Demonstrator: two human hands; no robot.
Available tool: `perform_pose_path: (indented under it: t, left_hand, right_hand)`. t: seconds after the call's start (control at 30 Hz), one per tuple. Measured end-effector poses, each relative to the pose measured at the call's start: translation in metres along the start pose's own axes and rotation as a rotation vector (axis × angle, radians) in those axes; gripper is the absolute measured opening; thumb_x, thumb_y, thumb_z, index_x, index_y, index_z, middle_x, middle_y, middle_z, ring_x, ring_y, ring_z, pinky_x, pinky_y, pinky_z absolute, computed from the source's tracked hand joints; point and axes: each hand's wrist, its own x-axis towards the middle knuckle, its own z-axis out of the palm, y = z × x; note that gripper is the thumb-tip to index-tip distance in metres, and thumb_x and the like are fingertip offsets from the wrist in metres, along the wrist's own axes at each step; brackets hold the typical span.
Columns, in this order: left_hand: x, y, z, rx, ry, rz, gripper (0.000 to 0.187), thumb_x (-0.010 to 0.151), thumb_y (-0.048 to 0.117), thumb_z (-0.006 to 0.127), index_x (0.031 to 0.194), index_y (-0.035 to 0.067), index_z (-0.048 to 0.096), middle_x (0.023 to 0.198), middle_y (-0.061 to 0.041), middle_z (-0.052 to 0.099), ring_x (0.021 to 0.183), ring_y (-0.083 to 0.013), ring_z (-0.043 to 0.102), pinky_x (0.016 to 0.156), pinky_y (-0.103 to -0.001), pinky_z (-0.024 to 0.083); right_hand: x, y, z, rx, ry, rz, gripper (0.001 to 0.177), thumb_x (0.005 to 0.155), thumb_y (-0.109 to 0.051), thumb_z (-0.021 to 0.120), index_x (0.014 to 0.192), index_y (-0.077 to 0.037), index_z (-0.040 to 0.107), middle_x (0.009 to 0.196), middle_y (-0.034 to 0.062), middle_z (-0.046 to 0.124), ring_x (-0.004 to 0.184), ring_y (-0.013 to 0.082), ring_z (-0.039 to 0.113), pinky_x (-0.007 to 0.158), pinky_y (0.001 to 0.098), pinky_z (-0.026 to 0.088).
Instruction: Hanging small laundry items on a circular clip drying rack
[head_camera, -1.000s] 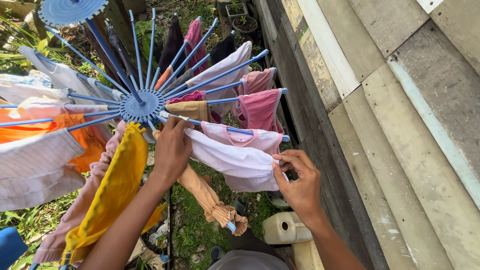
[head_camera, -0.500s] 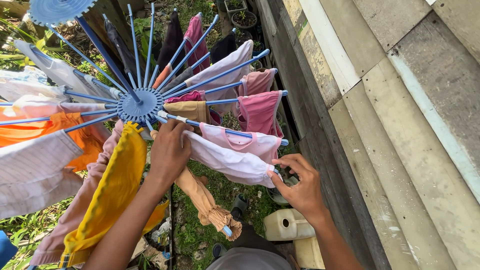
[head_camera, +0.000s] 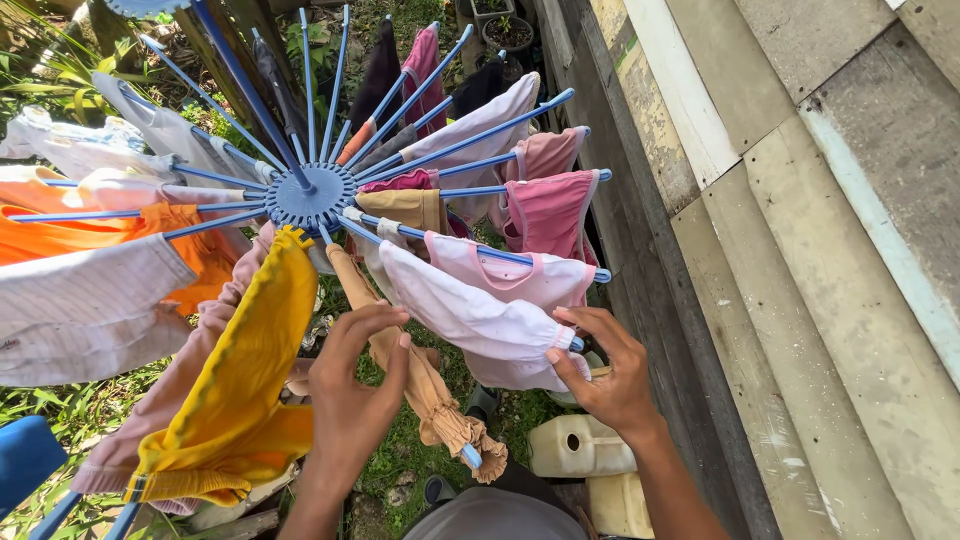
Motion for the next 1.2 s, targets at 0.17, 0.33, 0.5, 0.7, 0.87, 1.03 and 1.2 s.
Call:
perform_pose_path:
  t: [0.17, 0.33, 0.5, 0.7, 0.87, 1.03, 1.2]
  left_hand:
    - [-0.056, 0.007, 0.003, -0.070, 0.144, -0.087, 0.009, 0.095, 0.006, 0.067, 0.103, 0.006, 0.071, 0.113, -0.011, 0.070, 0.119, -0.0264, 0.068, 0.109, -0.041, 0.056]
    - [-0.097, -0.005, 0.000, -0.038, 0.164, -0.212, 0.011, 0.096, 0.011, 0.066, 0.106, 0.008, 0.070, 0.116, -0.010, 0.070, 0.121, -0.0266, 0.067, 0.108, -0.042, 0.056]
    - [-0.120, -0.007, -0.003, -0.044, 0.188, -0.350, 0.013, 0.095, 0.013, 0.066, 0.106, 0.007, 0.072, 0.119, -0.010, 0.069, 0.121, -0.0256, 0.067, 0.108, -0.040, 0.054]
    - [-0.141, -0.013, 0.010, -0.081, 0.114, -0.378, 0.012, 0.094, 0.018, 0.067, 0.102, 0.011, 0.072, 0.107, -0.007, 0.072, 0.105, -0.0218, 0.072, 0.093, -0.038, 0.059]
    - [-0.153, 0.004, 0.029, -0.200, -0.072, -0.377, 0.017, 0.091, 0.023, 0.069, 0.090, 0.013, 0.083, 0.091, -0.003, 0.084, 0.084, -0.0162, 0.081, 0.073, -0.032, 0.065]
    - [-0.151, 0.028, 0.070, -0.368, -0.186, -0.435, 0.018, 0.091, 0.023, 0.070, 0.092, 0.013, 0.085, 0.094, -0.005, 0.086, 0.091, -0.0194, 0.083, 0.076, -0.034, 0.070]
    - [-0.116, 0.053, 0.106, -0.361, -0.089, -0.282, 0.023, 0.097, 0.021, 0.063, 0.115, 0.009, 0.071, 0.126, -0.011, 0.068, 0.117, -0.0277, 0.071, 0.095, -0.042, 0.057]
  right_hand:
    - [-0.004, 0.001, 0.001, -0.022, 0.032, 0.005, 0.026, 0.093, -0.018, 0.072, 0.116, -0.006, 0.071, 0.111, 0.0096, 0.073, 0.102, 0.0227, 0.071, 0.091, 0.0346, 0.057]
    - [-0.010, 0.003, 0.006, -0.045, 0.048, 0.004, 0.024, 0.095, -0.019, 0.071, 0.115, -0.005, 0.072, 0.108, 0.0114, 0.074, 0.099, 0.0240, 0.072, 0.087, 0.0347, 0.059]
    - [-0.007, -0.006, 0.007, -0.037, 0.033, 0.018, 0.029, 0.095, -0.019, 0.071, 0.120, -0.006, 0.069, 0.112, 0.0116, 0.072, 0.104, 0.0245, 0.071, 0.092, 0.0351, 0.058]
    - [0.012, -0.016, 0.005, 0.006, -0.030, -0.030, 0.034, 0.096, -0.018, 0.070, 0.128, -0.006, 0.066, 0.124, 0.0122, 0.072, 0.116, 0.0253, 0.069, 0.101, 0.0371, 0.057]
    - [0.030, -0.008, 0.008, 0.042, -0.114, -0.046, 0.038, 0.092, -0.018, 0.074, 0.127, -0.006, 0.067, 0.122, 0.0123, 0.072, 0.106, 0.0230, 0.073, 0.092, 0.0337, 0.062]
    - [0.042, 0.003, 0.010, 0.092, -0.254, -0.076, 0.039, 0.092, -0.020, 0.075, 0.128, -0.009, 0.067, 0.124, 0.0110, 0.073, 0.114, 0.0237, 0.071, 0.091, 0.0345, 0.061]
    - [0.050, 0.014, -0.006, 0.330, -0.415, -0.022, 0.046, 0.093, -0.030, 0.066, 0.133, -0.007, 0.064, 0.133, 0.0134, 0.069, 0.123, 0.0267, 0.066, 0.093, 0.0379, 0.057]
